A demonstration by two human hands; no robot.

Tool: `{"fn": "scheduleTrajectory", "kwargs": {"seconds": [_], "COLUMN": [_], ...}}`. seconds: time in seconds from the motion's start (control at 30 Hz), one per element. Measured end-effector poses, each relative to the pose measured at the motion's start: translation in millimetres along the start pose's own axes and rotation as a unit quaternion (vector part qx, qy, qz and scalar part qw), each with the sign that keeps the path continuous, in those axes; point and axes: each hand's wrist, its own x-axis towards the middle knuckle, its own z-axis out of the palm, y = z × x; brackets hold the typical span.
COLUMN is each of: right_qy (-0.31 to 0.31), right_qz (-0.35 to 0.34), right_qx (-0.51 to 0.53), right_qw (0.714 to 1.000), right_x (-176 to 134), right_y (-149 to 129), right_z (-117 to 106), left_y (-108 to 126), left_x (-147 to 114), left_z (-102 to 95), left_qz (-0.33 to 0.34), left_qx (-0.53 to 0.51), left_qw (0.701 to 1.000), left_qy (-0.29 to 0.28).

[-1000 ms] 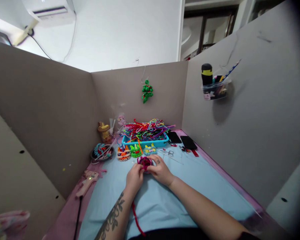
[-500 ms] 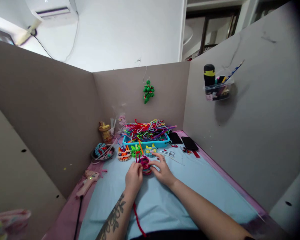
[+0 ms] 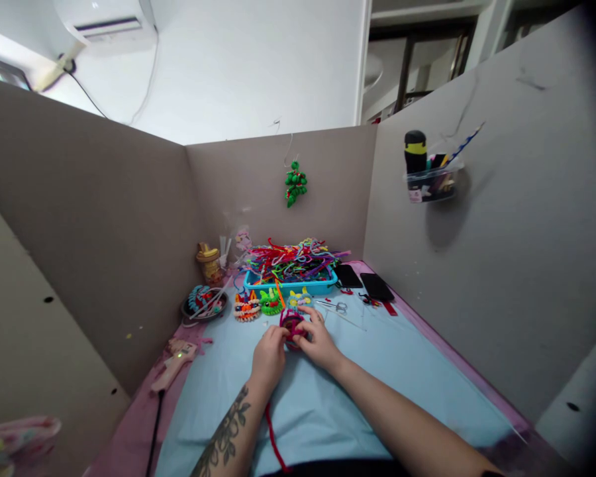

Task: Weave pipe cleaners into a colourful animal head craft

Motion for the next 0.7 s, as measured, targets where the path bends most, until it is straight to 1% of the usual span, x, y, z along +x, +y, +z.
{"fn": "scheduleTrajectory", "kwargs": {"seconds": [0.1, 0.17, 0.23, 0.33, 0.4, 0.43, 0.5, 0.57, 0.6, 0.63, 0.67, 0.7], "right_qy": [0.004, 0.009, 0.020, 0.054, 0.088, 0.107, 0.147, 0.175, 0.180, 0.178, 0.169, 0.157], "right_qz": [0.008, 0.002, -0.005, -0.004, 0.011, 0.024, 0.052, 0.067, 0.066, 0.061, 0.053, 0.043], "right_qx": [0.008, 0.009, 0.009, 0.005, 0.004, 0.005, 0.007, 0.012, 0.015, 0.016, 0.017, 0.016], "right_qw": [1.000, 1.000, 1.000, 0.998, 0.996, 0.994, 0.988, 0.982, 0.981, 0.982, 0.984, 0.987], "right_x": [0.3, 0.5, 0.9, 2.4, 4.2, 5.2, 7.1, 8.0, 7.9, 7.5, 6.8, 5.8], "right_y": [1.1, 1.6, 2.4, 5.8, 10.1, 12.7, 17.8, 20.8, 21.0, 20.1, 18.4, 15.9], "right_z": [1.6, 3.3, 4.6, 5.3, 4.8, 4.4, 3.5, 3.0, 2.8, 2.7, 2.6, 2.5], "left_y": [-2.7, -2.5, -2.0, -4.0, -6.9, -7.9, -7.2, -1.5, 2.7, 7.4, 11.7, 15.2], "left_x": [1.0, 1.7, 2.0, 0.9, -0.5, -1.3, -2.9, -4.4, -5.0, -5.4, -5.6, -5.4], "left_z": [-1.8, -2.8, -4.1, -8.4, -12.2, -13.9, -15.4, -13.1, -10.6, -7.4, -4.0, -0.8], "left_qz": [0.014, 0.023, 0.024, -0.027, -0.066, -0.074, -0.058, -0.010, 0.020, 0.045, 0.052, 0.046], "left_qx": [-0.002, 0.012, 0.036, 0.101, 0.137, 0.144, 0.134, 0.091, 0.060, 0.026, -0.006, -0.033], "left_qw": [1.000, 1.000, 0.999, 0.990, 0.980, 0.977, 0.973, 0.976, 0.980, 0.986, 0.992, 0.994], "left_qy": [0.011, 0.013, 0.030, 0.091, 0.125, 0.141, 0.179, 0.199, 0.187, 0.157, 0.116, 0.088]}}
